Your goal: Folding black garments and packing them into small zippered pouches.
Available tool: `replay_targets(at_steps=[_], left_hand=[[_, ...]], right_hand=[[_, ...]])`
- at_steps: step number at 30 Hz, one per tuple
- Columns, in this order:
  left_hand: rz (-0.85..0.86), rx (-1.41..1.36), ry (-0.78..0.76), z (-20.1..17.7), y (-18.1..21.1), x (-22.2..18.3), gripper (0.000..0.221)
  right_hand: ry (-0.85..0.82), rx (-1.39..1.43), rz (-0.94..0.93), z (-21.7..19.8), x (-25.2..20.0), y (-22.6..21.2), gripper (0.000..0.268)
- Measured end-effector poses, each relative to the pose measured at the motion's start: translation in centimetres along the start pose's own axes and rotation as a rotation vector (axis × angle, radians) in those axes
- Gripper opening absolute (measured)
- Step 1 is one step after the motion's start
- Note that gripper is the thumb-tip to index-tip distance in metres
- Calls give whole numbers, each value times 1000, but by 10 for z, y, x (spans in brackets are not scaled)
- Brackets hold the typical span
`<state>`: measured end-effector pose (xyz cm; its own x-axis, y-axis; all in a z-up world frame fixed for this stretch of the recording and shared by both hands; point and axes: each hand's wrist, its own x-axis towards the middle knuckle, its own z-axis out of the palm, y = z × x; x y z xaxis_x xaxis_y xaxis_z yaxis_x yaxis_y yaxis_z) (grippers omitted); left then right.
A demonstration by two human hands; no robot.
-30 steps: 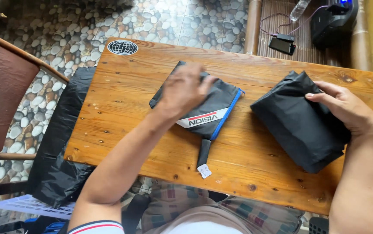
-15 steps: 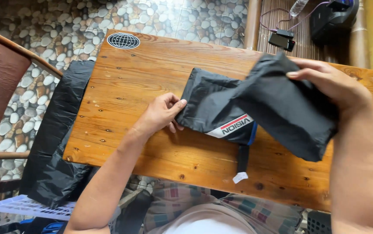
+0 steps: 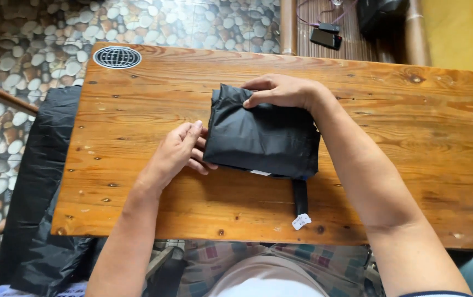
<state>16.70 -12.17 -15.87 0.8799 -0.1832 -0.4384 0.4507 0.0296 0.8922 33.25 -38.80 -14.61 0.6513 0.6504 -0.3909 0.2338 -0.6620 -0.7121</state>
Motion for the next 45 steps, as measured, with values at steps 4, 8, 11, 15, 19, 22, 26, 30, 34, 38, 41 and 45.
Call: replay_targets(at_steps=[4,8,11,15,19,22,26,30,34,38,41,45], left_hand=[[28,8,1,0,-3,1,47],[63,-2,10,-1,-9,0,47],[87,2,10,0,-9,0,46],[106,10,47,7,-4,-5,48],[118,18,89,8,-6,-6,46],[143,84,67,1,-22,7,47],[98,218,187,7,-7,-4,31],[403,900,445,28,14,-11,29],[500,998,273,88,52,-2,46],[583,1235,214,165,45,51,57],[505,1407,155,207,28,99,64],[565,1503,291,219,-9,161,41]], right_hand=[[19,37,-29,3,6,7,54],[16,31,-45,7,-2,-7,56],[25,31,-51,8,-10,-17,57],[75,110,-62,9,-21,-22,49],[176,171,-74,1,-55,-43,50],[233,158,-157,-18,-82,-34,51],[319,549,234,-39,-149,-32,53],[582,574,382,-44,-213,37,50],[726,579,454,-35,-253,109,43],[769,555,543,-27,-255,109,56],[767,607,526,-25,-261,88,47],[740,582,483,-25,-263,90,45]])
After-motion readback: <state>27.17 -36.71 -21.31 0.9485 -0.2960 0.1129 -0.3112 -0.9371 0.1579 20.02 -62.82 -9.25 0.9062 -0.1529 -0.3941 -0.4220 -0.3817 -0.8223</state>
